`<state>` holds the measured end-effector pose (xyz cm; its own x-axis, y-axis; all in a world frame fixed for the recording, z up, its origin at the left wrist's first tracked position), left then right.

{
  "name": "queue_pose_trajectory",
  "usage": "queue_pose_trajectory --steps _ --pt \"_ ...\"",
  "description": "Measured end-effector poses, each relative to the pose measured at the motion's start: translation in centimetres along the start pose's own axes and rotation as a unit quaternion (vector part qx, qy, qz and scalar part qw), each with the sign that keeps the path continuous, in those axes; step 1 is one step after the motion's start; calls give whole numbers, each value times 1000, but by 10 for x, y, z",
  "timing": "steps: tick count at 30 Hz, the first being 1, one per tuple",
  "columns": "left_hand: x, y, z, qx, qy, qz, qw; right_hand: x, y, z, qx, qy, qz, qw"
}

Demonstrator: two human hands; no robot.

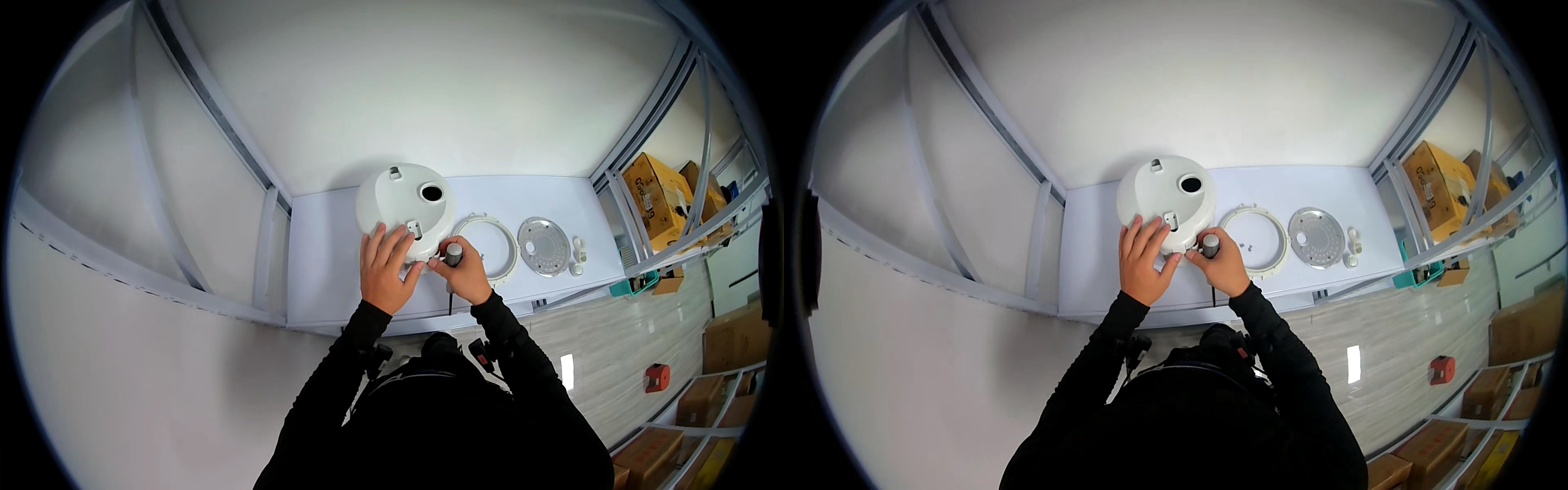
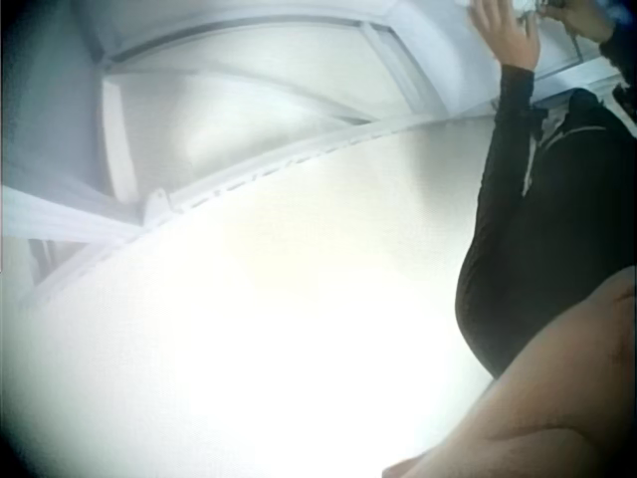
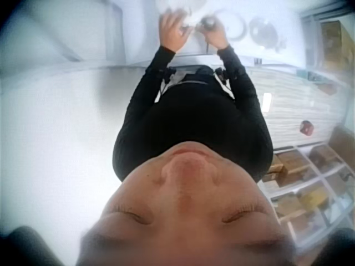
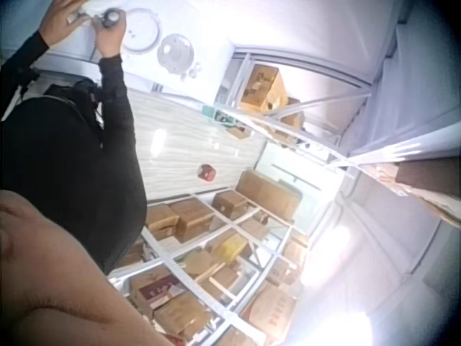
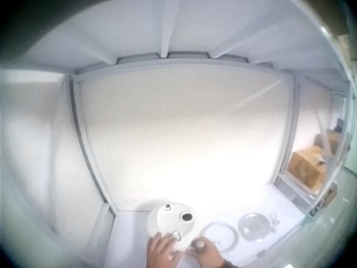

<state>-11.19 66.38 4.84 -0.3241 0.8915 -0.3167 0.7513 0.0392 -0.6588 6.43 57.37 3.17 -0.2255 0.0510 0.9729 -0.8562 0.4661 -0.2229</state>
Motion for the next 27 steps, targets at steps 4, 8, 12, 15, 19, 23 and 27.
queue_pose_trajectory --steps 4,8,12,15,19,23,27 --pt "0 3 0 -8 -5 1 1000 9 3 5 -42 1 42 998" --pt "2 10 4 -17 -6 5 1000 2 2 3 -83 -67 106 989" --pt "5 12 5 -25 1 -5 1000 3 1 0 -49 -21 75 996" --pt "6 10 6 -25 10 -15 1000 5 0 1 -51 -39 73 995" --pt "8 8 10 -19 12 -23 999 9 -1 4 -40 -23 70 996" --pt "5 8 11 -24 6 -18 1000 9 -1 5 -45 -33 76 996" --pt "6 6 3 -26 13 -11 1000 4 -2 2 -58 -43 63 995"
Point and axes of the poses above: each hand's wrist, its own z-axis away from the middle knuckle, its own y-axis out of the palm, x = y × z, the point moved 1 cm from there along -z, towards the middle knuckle, and after that the axes turned 6 degrees about y, right-handed, at the moved point
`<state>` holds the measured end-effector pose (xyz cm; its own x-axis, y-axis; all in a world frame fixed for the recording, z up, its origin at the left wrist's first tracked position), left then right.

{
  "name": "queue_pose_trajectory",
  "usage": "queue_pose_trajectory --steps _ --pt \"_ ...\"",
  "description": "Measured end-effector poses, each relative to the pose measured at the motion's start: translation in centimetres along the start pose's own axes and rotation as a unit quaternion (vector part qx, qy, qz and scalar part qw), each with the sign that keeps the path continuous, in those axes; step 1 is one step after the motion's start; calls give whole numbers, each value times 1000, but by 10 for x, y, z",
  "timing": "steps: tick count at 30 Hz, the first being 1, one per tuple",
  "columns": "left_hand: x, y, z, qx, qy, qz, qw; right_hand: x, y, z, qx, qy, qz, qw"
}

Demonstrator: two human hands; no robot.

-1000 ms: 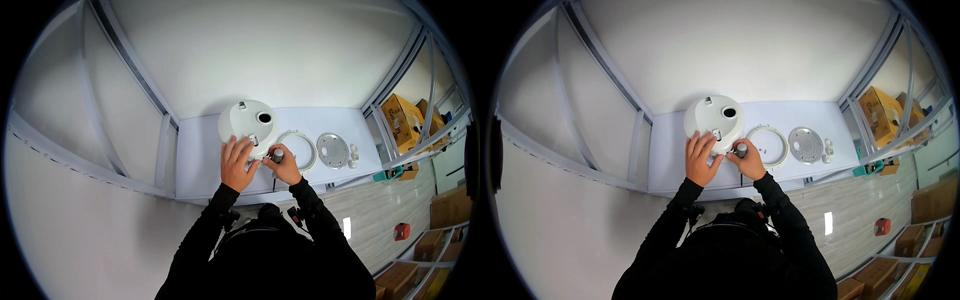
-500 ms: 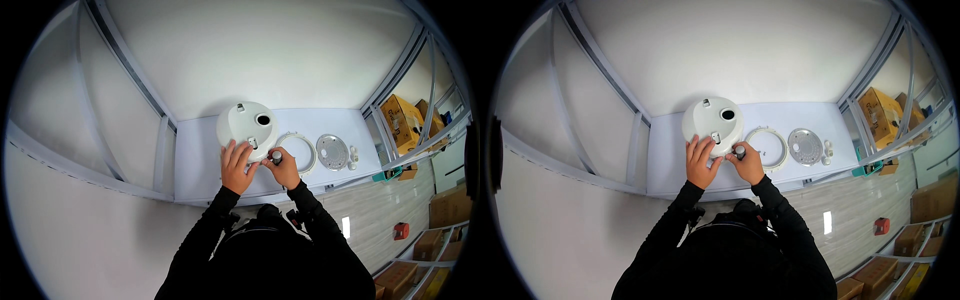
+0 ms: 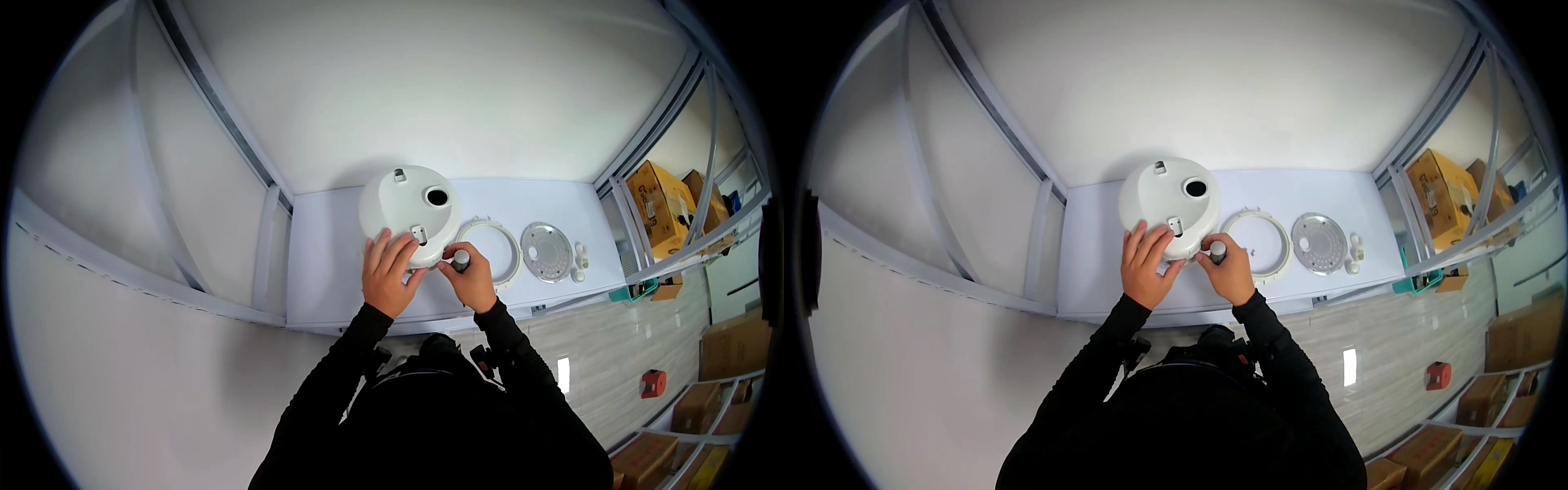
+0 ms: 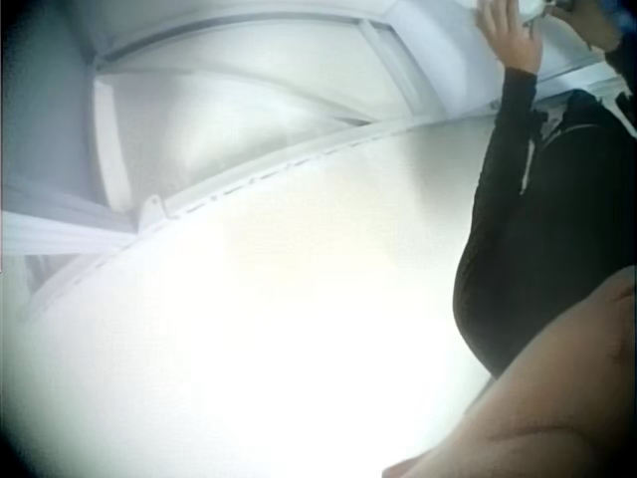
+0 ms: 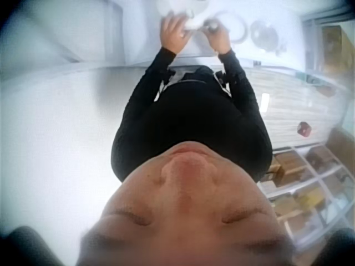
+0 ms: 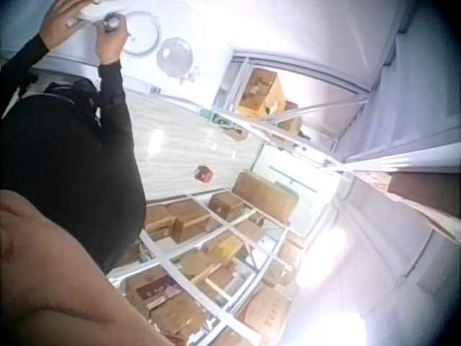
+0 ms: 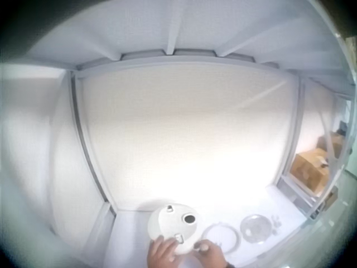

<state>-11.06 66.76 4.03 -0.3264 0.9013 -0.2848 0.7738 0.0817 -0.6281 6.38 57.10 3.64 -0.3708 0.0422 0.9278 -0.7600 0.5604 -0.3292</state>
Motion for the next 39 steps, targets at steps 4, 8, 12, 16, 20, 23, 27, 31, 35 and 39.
queue_pose_trajectory --steps 4,8,12,16,20,23,27,31,35,39 --pt "-6 -6 -8 27 -6 -14 1000 -4 2 0 -21 -11 -6 1000" --pt "-19 -13 -19 67 -20 -51 996 -14 8 -1 -24 18 11 999" --pt "-24 -9 -24 78 -29 -71 994 -15 11 -2 -85 -84 83 989" --pt "-21 -8 -21 67 -25 -56 996 -7 9 -8 -100 -127 85 983" --pt "-24 -4 -21 84 -38 -74 993 -1 6 -10 -40 15 -40 998" --pt "-22 -1 -20 73 -42 -80 993 4 3 -14 -11 11 11 1000" --pt "-19 1 -19 60 -35 -75 995 5 -1 -15 20 -11 40 999" --pt "-12 1 -18 52 -16 -56 997 6 -1 -11 -1 -59 32 998" --pt "-9 -9 -13 49 -9 -24 998 15 -6 -4 27 -108 117 987" --pt "-7 -16 -4 59 4 -28 998 27 -8 7 37 -87 135 986"
Point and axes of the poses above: each hand's wrist, its own z-axis away from the middle knuckle, its own y-axis out of the palm, x = y × z, the point moved 1 cm from there along -z, towards the middle knuckle, and after that the axes turned 6 degrees about y, right-handed, at the moved point
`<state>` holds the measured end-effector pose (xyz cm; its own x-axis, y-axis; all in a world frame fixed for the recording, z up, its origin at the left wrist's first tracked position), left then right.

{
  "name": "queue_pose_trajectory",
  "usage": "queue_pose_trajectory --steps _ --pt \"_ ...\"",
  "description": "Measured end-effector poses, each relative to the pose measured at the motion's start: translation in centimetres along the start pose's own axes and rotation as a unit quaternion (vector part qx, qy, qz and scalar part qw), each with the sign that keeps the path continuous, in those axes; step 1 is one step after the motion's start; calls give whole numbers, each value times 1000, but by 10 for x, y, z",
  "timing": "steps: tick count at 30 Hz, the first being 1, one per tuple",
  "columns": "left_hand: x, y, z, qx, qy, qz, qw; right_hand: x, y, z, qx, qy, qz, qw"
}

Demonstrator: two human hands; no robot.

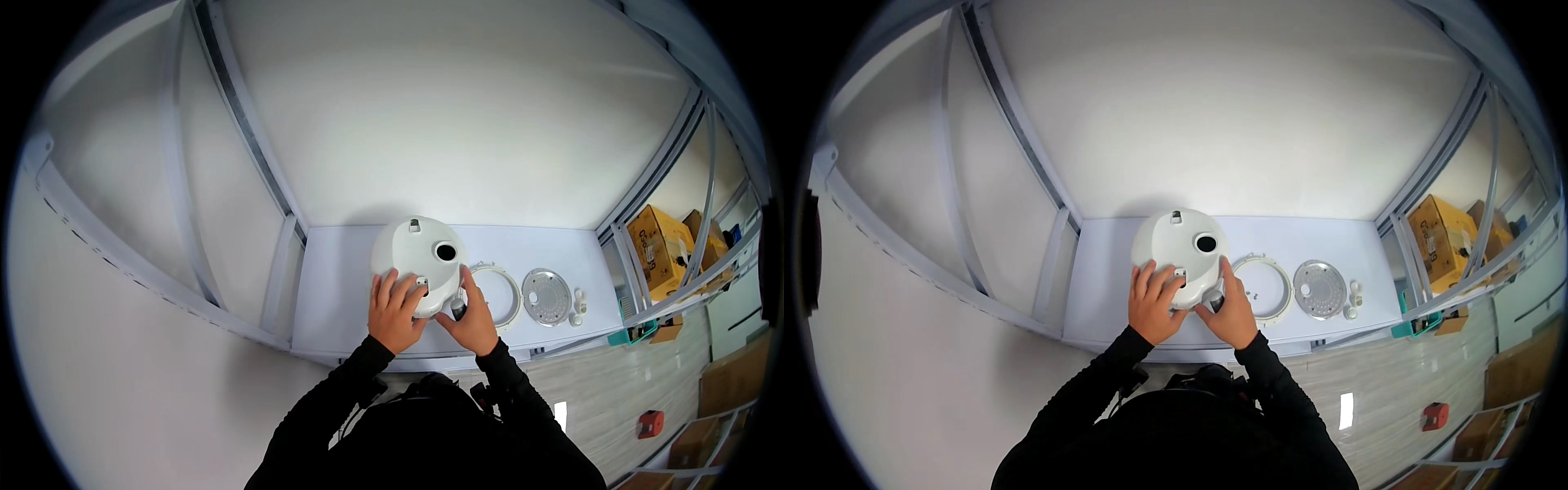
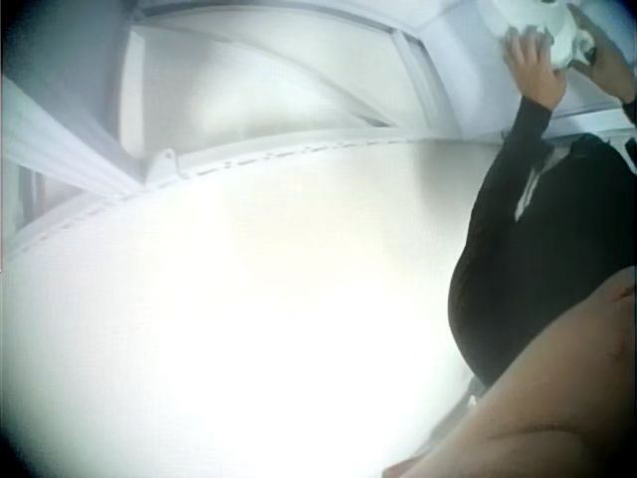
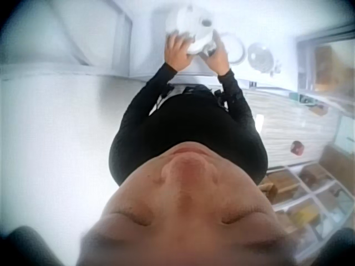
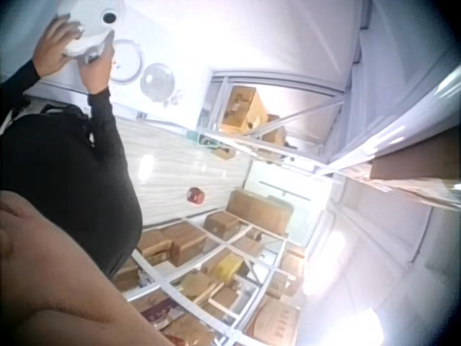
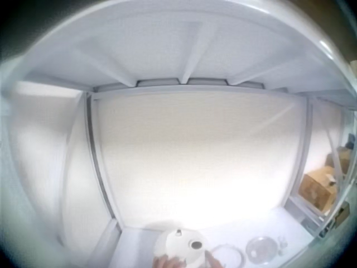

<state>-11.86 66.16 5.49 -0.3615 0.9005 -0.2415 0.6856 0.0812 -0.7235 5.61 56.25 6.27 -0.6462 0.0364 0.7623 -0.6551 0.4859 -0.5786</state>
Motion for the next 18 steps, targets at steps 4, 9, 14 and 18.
queue_pose_trajectory --steps 4,9,14,18 --pt "0 3 0 -3 -5 -3 1000 2 3 1 11 40 -4 999" --pt "-2 11 0 -25 -18 -8 999 -3 3 -1 11 32 -13 999" --pt "-2 7 2 -5 -28 8 1000 -18 -1 -1 -24 24 -33 999" --pt "-3 -12 10 -32 -53 62 996 -22 -10 -6 -36 30 -79 996"
Point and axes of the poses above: each hand's wrist, its own z-axis away from the middle knuckle, its own y-axis out of the palm, x = y × z, the point moved 1 cm from there along -z, towards the middle knuckle, and after that the axes turned 6 degrees about y, right-handed, at the moved point
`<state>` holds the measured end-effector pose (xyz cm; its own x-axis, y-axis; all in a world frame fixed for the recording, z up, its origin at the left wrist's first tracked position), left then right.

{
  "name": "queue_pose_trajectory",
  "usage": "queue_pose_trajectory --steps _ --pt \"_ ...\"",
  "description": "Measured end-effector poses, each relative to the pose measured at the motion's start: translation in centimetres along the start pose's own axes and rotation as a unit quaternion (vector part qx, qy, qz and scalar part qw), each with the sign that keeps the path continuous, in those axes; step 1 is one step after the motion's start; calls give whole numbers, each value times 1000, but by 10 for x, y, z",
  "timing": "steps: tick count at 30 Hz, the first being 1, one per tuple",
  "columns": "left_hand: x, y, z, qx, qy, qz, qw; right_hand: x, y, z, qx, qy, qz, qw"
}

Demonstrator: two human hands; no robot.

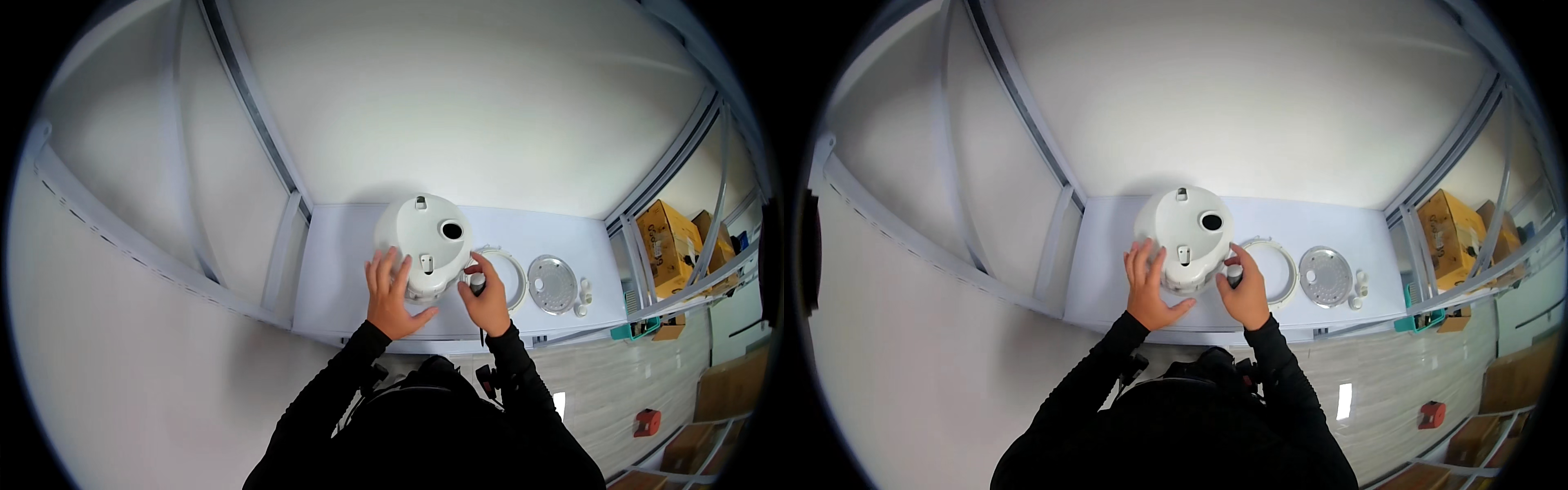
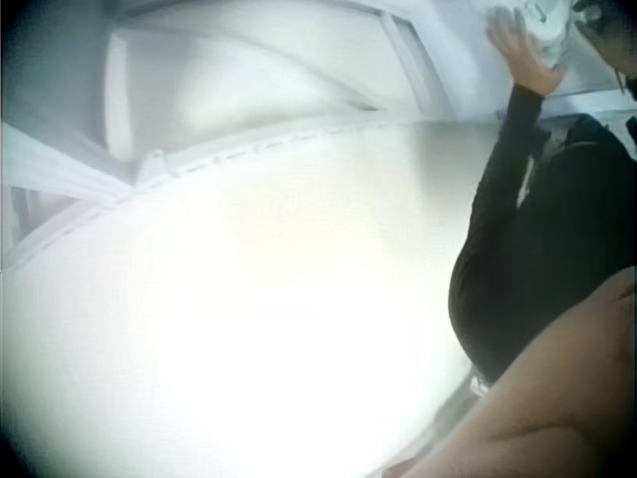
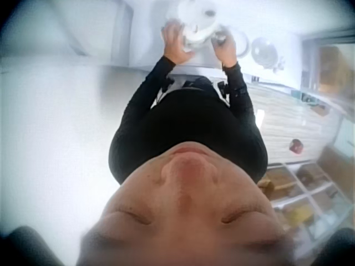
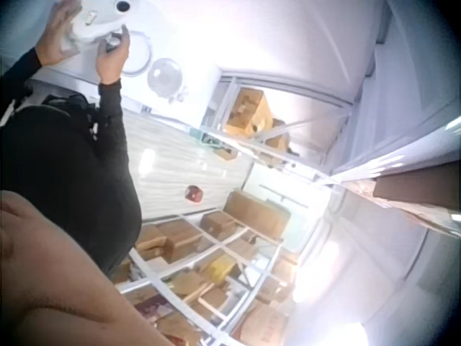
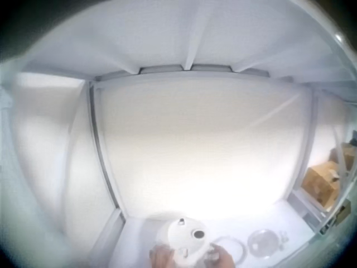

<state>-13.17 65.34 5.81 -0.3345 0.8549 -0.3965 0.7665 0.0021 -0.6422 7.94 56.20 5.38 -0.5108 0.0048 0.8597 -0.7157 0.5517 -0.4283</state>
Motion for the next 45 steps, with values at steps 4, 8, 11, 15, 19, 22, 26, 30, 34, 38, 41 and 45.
queue_pose_trajectory --steps 4,8,11,15,19,22,26,30,34,38,41,45 --pt "40 13 43 -113 -95 10 989 12 -5 -1 -22 2 -102 995" --pt "86 32 100 -9 -264 -94 960 34 -16 4 12 -31 -209 977" --pt "86 33 116 74 -314 -103 941 50 -19 9 38 -42 -285 957" --pt "79 39 122 80 -300 -96 946 56 -15 12 67 -47 -343 936" --pt "86 46 126 82 -277 -173 942 54 -10 15 84 -55 -345 933" --pt "88 47 125 75 -264 -174 946 52 -11 16 96 -51 -344 933" --pt "89 48 120 85 -247 -199 945 55 -17 18 110 -62 -344 930" --pt "92 50 116 92 -241 -204 945 56 -25 22 101 -71 -334 934" --pt "98 43 116 52 -241 -157 956 52 -32 25 43 -104 -311 944" --pt "76 25 100 -71 -297 136 942 40 -35 39 -85 -107 -369 919" --pt "38 16 79 -98 -264 254 925 26 -36 53 -172 -81 -404 895" --pt "-5 12 63 -59 -243 383 889 36 -45 68 -243 -86 -409 875"
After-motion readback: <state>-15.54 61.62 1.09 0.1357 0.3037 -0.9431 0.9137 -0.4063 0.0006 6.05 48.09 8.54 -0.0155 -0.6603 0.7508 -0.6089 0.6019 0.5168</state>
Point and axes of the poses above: each hand's wrist, its own z-axis away from the middle knuckle, its own y-axis out of the palm, x = y × z, the point moved 1 cm from there along -z, towards the middle knuckle, and after that the axes turned 6 degrees about y, right-handed, at the moved point
